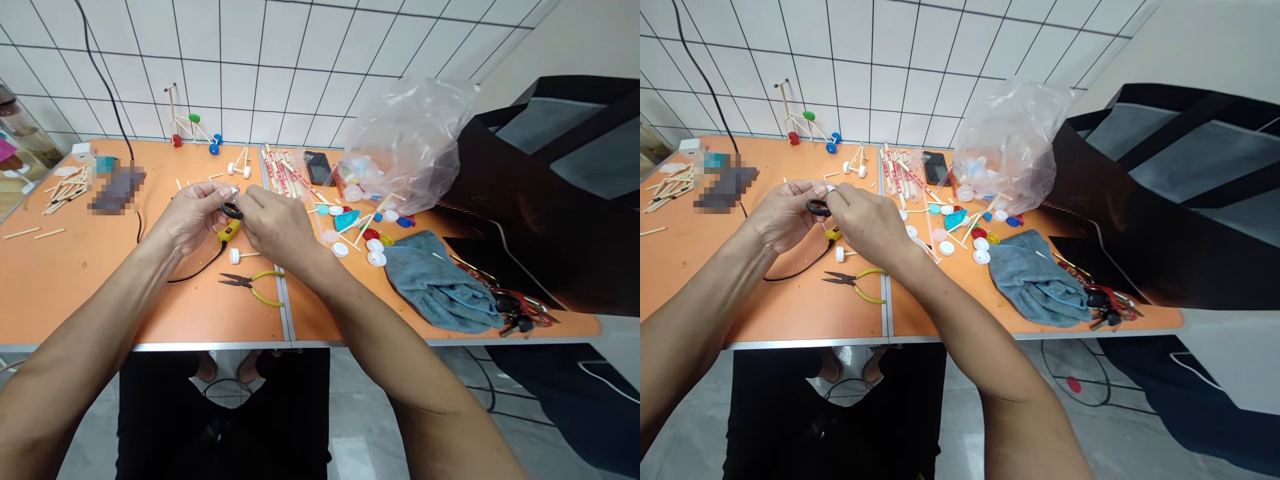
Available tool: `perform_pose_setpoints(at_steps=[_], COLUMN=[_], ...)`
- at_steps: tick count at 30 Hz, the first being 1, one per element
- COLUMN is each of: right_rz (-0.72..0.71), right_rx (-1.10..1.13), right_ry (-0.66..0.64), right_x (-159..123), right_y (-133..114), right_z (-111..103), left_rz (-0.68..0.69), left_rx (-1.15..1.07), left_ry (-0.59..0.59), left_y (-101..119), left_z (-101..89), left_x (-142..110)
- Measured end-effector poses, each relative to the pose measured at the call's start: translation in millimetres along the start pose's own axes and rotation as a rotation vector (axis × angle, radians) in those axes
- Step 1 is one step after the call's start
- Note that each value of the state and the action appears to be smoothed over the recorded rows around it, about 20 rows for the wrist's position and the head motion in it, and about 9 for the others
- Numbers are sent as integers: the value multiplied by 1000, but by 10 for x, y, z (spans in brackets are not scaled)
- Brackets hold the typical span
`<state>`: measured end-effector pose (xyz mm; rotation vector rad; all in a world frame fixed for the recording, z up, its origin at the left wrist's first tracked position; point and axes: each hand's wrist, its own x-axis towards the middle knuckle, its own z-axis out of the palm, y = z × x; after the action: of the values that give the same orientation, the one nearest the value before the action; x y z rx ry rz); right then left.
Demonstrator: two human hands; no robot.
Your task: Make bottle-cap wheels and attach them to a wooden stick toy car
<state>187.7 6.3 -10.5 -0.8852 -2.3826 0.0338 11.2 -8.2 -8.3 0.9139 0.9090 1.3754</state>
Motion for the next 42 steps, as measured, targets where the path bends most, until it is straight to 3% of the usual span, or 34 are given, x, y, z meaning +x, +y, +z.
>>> perform_pose_setpoints(at_steps=[3, 6, 9, 11, 14, 16, 18, 20, 22, 26, 28, 31, 33, 35, 38, 40, 42], right_rz=[46, 244, 405, 392, 205, 79, 37, 92, 228, 464, 449, 260, 122, 60, 170, 335, 494], right_rx=[105, 557, 919, 884, 469, 164, 33, 151, 447, 981, 963, 556, 243, 102, 308, 616, 948], right_ry=[27, 61, -25, -30, 10, -31, -67, -27, 25, -117, -124, -32, -48, -74, 0, 12, -69], right_x=[14, 76, 130, 134, 90, 49, 25, 31, 59, 116, 117, 77, 43, 25, 41, 70, 98], right_y=[-22, 11, 72, 98, 86, 46, 3, -17, -1, 94, 128, 124, 93, 59, 42, 65, 104], right_z=[4, 6, 15, 22, 19, 10, 7, 10, 15, 27, 40, 58, 62, 60, 47, 32, 19], left_rz=[22, 75, 116, 107, 49, 18, 17, 42, 78, 127, 112, 40, 2, 12, 84, 133, 174], left_rx=[13, 11, -11, -13, 18, 47, 67, 69, 59, 34, 34, 56, 80, 100, 106, 77, 37], left_ry=[17, -2, 1, 5, -9, -11, 2, 15, 11, -35, -43, -37, -29, -10, 10, -1, -30], left_y=[-1, 13, 16, 5, -22, -37, -49, -57, -62, -67, -69, -74, -80, -90, -108, -116, -122], left_z=[21, 49, 58, 44, 4, -22, -35, -34, -24, -16, -30, -63, -80, -83, -61, -38, -21], left_x=[-13, -33, -39, -29, -8, 1, 1, -7, -18, -20, -7, 21, 35, 38, 22, 10, 8])
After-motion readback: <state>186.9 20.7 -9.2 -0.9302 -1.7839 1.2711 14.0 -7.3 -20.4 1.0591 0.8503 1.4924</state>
